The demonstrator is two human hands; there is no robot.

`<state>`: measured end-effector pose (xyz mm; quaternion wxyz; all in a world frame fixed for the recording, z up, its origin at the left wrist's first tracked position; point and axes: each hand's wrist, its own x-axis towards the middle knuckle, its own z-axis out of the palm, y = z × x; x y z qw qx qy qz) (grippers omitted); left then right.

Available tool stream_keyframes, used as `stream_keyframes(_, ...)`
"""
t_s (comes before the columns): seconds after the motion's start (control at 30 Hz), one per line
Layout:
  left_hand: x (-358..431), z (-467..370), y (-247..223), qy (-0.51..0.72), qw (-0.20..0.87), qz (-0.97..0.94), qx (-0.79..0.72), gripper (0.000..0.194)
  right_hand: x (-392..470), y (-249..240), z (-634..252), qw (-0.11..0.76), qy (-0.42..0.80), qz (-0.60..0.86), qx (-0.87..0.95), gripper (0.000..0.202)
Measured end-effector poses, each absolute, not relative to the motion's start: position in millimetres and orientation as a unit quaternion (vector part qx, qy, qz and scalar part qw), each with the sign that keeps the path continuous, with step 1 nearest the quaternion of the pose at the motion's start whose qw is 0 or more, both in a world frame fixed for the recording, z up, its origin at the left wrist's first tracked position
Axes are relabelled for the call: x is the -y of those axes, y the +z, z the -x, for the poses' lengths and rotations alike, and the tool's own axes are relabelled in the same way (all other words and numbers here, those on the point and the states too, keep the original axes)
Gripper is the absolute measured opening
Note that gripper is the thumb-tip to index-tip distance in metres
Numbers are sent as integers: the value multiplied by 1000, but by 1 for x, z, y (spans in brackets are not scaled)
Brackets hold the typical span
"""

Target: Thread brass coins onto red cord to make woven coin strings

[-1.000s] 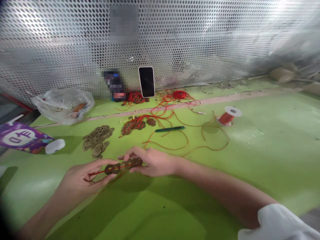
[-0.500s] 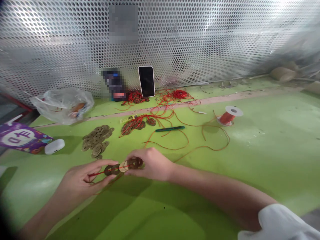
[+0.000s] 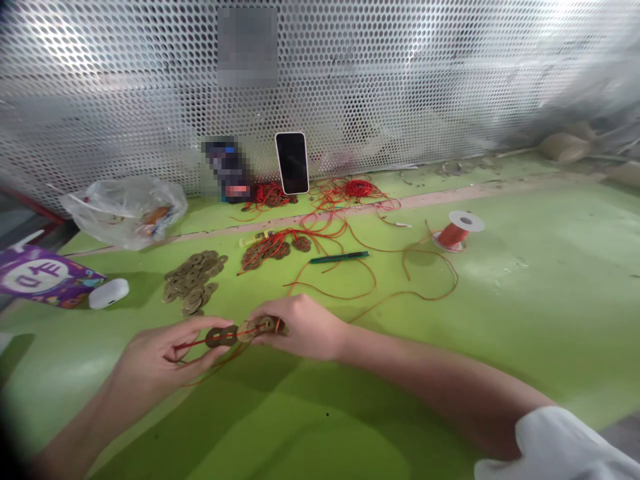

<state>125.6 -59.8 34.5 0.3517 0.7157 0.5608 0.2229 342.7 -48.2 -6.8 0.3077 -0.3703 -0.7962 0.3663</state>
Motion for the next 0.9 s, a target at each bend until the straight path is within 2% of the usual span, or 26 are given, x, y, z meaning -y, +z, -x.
stream_keyframes(0.4,59,-123,36,196,351,-724,-561,27,48,-9,-343,307,388,382,781,23)
stream_keyframes(0.63,56,-118,29,126,338,-756,-546,31,54,-11,-332,335,414,391,751,33)
stream_keyframes(0.8,57,-119,29,135,363,-734,-558,31,57,-11,-328,334,431,416,728,37)
stream_keyframes(0.9,57,-121,30,131,348,-742,-558,29,58,-11,-327,331,432,429,721,29)
